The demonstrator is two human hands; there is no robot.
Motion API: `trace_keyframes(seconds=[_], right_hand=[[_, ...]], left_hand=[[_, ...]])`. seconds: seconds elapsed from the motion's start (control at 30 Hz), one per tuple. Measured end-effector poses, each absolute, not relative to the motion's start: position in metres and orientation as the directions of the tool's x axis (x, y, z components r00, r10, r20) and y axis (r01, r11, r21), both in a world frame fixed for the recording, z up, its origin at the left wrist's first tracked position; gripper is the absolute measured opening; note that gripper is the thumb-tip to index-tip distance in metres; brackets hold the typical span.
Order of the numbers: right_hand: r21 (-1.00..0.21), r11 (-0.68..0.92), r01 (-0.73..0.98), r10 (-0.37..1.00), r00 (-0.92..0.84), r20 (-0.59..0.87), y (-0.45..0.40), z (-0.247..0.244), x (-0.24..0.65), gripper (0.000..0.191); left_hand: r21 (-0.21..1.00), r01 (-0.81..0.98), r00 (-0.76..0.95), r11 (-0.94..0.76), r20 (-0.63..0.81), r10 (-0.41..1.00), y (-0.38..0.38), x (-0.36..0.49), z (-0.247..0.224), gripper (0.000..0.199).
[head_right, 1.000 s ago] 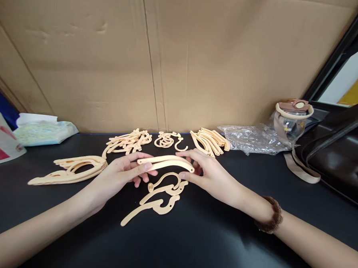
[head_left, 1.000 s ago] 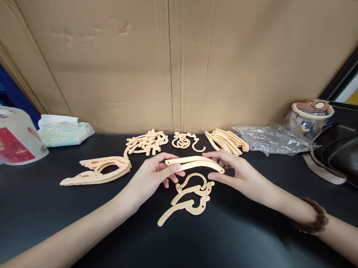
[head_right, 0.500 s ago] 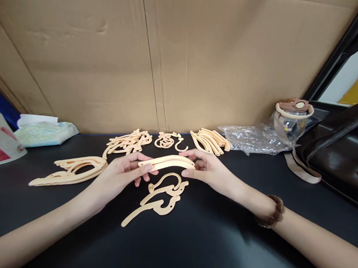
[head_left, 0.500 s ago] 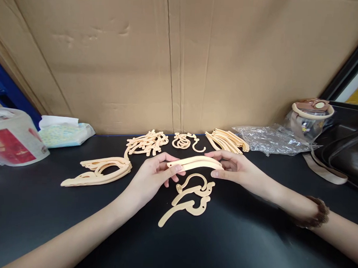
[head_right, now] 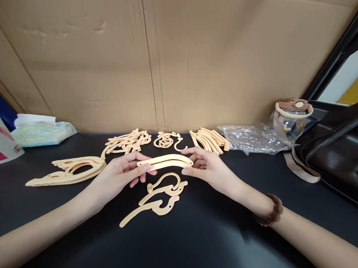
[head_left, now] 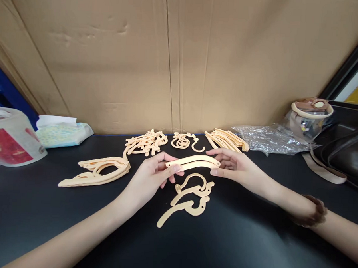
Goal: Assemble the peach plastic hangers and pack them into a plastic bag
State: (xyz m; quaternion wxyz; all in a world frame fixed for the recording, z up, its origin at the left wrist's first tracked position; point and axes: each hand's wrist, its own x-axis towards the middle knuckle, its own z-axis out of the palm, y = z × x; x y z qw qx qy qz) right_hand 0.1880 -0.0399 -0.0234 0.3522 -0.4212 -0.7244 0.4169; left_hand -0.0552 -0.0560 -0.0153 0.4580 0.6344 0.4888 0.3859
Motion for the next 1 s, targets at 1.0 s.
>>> trace_keyframes(seconds=[1.0], right_hand=[[-0.517, 0.581, 0.629, 0.813, -0.411, 0.413, -0.049, -0.022, 0.187, 0.023]], left_hand=[[-0.156, 0.769, 0.632, -0.620, 0.329, 0.701, -0.055, -0.069, -0.010, 0.008]])
